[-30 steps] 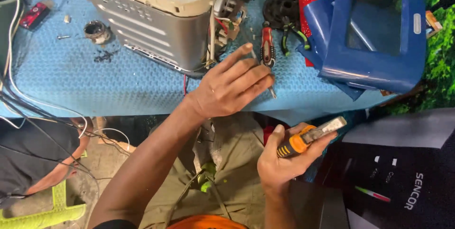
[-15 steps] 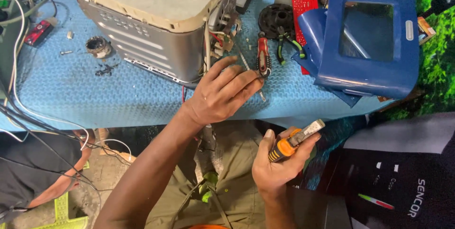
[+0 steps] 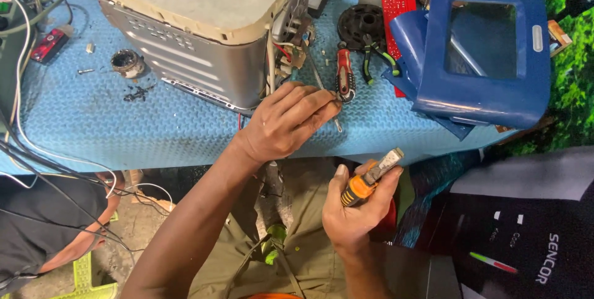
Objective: Repairing the internal components of a bread maker by adjusting wires and using hand tools.
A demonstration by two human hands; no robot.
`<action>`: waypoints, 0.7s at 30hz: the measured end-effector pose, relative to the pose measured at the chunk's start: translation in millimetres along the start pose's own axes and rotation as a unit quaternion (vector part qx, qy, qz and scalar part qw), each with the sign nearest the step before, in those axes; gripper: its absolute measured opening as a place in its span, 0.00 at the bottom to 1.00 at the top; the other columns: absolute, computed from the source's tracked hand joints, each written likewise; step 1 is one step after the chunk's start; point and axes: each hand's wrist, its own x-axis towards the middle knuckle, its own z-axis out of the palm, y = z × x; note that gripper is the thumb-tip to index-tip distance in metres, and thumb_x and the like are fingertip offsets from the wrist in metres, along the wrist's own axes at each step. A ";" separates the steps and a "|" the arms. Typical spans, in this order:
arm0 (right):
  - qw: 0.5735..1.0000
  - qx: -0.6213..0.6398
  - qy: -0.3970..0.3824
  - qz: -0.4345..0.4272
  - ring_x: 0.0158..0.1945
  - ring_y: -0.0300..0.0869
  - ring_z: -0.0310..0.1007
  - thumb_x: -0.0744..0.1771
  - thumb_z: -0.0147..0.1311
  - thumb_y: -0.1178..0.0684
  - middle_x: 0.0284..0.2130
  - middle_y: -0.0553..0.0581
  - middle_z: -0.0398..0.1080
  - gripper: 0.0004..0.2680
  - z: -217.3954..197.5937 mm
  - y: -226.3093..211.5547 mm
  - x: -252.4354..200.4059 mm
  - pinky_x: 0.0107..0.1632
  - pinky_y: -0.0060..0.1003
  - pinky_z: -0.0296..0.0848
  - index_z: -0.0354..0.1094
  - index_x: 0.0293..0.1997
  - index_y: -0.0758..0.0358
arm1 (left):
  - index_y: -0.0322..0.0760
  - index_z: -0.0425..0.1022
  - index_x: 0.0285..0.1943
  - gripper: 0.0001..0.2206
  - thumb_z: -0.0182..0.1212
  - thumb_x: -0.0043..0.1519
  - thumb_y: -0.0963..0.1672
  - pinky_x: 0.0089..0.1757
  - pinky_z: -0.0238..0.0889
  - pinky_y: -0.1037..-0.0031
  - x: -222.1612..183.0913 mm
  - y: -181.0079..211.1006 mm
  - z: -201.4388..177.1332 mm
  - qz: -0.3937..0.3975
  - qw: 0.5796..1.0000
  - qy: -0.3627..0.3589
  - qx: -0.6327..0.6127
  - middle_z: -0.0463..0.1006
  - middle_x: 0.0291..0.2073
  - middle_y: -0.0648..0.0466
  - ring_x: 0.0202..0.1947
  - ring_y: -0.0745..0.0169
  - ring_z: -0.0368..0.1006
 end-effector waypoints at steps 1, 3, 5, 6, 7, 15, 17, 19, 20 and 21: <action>1.000 -0.018 0.003 -0.005 0.44 0.53 0.70 0.67 0.62 0.68 0.52 0.77 0.64 0.33 0.3 -0.1 0.6 0.49 0.46 0.78 0.38 0.78 0.68 | 0.23 0.71 0.49 0.07 0.65 0.68 0.35 0.36 0.68 0.60 2.2 1.1 0.1 -0.002 1.000 0.008 -0.011 0.74 0.46 0.40 0.36 0.48 0.75; 0.999 -0.036 0.007 -0.012 0.43 0.55 0.71 0.67 0.62 0.67 0.52 0.77 0.64 0.33 1.0 -5.3 8.2 0.49 0.48 0.78 0.39 0.77 0.69 | 0.23 0.69 0.46 0.07 0.65 0.68 0.35 0.36 0.68 0.60 2.9 1.9 0.8 -0.003 1.000 0.018 -0.022 0.73 0.45 0.39 0.35 0.47 0.74; 0.997 -0.048 -0.015 -0.061 0.41 0.55 0.66 0.69 0.59 0.66 0.44 0.71 0.62 0.33 0.8 -15.6 22.0 0.45 0.50 0.72 0.36 0.80 0.59 | 0.21 0.70 0.52 0.06 0.60 0.71 0.35 0.37 0.68 0.56 0.4 2.0 2.1 -0.021 0.999 0.012 -0.026 0.73 0.47 0.37 0.37 0.45 0.73; 0.997 -0.049 -0.015 -0.061 0.41 0.55 0.66 0.69 0.59 0.66 0.44 0.71 0.62 0.33 2.9 -13.6 22.6 0.45 0.50 0.72 0.36 0.80 0.59 | 0.21 0.70 0.52 0.06 0.60 0.71 0.35 0.37 0.68 0.56 2.2 1.4 3.6 -0.020 0.999 0.012 -0.027 0.73 0.47 0.37 0.37 0.45 0.73; 0.997 -0.047 -0.015 -0.066 0.41 0.55 0.65 0.69 0.59 0.68 0.44 0.71 0.61 0.33 5.3 -11.8 23.2 0.45 0.50 0.71 0.38 0.80 0.59 | 0.23 0.70 0.52 0.06 0.60 0.71 0.36 0.37 0.67 0.58 3.8 0.7 4.5 -0.027 0.999 0.020 -0.012 0.74 0.46 0.39 0.36 0.46 0.73; 0.992 -0.056 0.059 -0.096 0.52 0.66 0.69 0.61 0.66 0.68 0.48 0.77 0.63 0.32 30.6 18.2 16.1 0.51 0.57 0.69 0.52 0.74 0.73 | 0.26 0.80 0.49 0.10 0.50 0.71 0.37 0.33 0.68 0.67 13.1 -0.7 15.6 -0.046 0.989 0.139 0.017 0.79 0.43 0.40 0.29 0.52 0.69; 0.994 -0.026 0.048 -0.092 0.52 0.66 0.69 0.62 0.64 0.70 0.47 0.77 0.64 0.31 33.6 15.6 19.8 0.49 0.57 0.68 0.53 0.73 0.74 | 0.25 0.79 0.52 0.09 0.52 0.70 0.36 0.35 0.70 0.63 9.2 0.9 17.2 -0.068 0.991 0.111 0.009 0.78 0.44 0.39 0.32 0.48 0.72; 0.995 -0.016 0.045 -0.090 0.51 0.65 0.69 0.62 0.64 0.70 0.47 0.77 0.64 0.30 34.4 10.5 22.4 0.48 0.57 0.68 0.53 0.73 0.74 | 0.26 0.79 0.52 0.09 0.51 0.71 0.36 0.34 0.70 0.63 5.5 -0.9 19.6 -0.065 0.991 0.116 0.005 0.78 0.44 0.40 0.31 0.48 0.71; 0.995 -0.005 0.043 -0.088 0.50 0.64 0.69 0.62 0.63 0.71 0.46 0.76 0.65 0.30 34.7 7.8 23.5 0.48 0.57 0.68 0.53 0.73 0.74 | 0.26 0.79 0.52 0.10 0.50 0.71 0.37 0.34 0.71 0.63 3.4 -1.5 20.6 -0.063 0.991 0.122 0.002 0.78 0.44 0.40 0.30 0.49 0.70; 0.995 -0.005 0.042 -0.088 0.50 0.64 0.69 0.62 0.63 0.71 0.46 0.76 0.65 0.30 35.2 7.0 23.3 0.48 0.57 0.68 0.53 0.73 0.74 | 0.26 0.79 0.52 0.10 0.50 0.71 0.37 0.34 0.71 0.63 3.2 -1.1 20.1 -0.063 0.991 0.122 0.003 0.78 0.44 0.40 0.30 0.49 0.70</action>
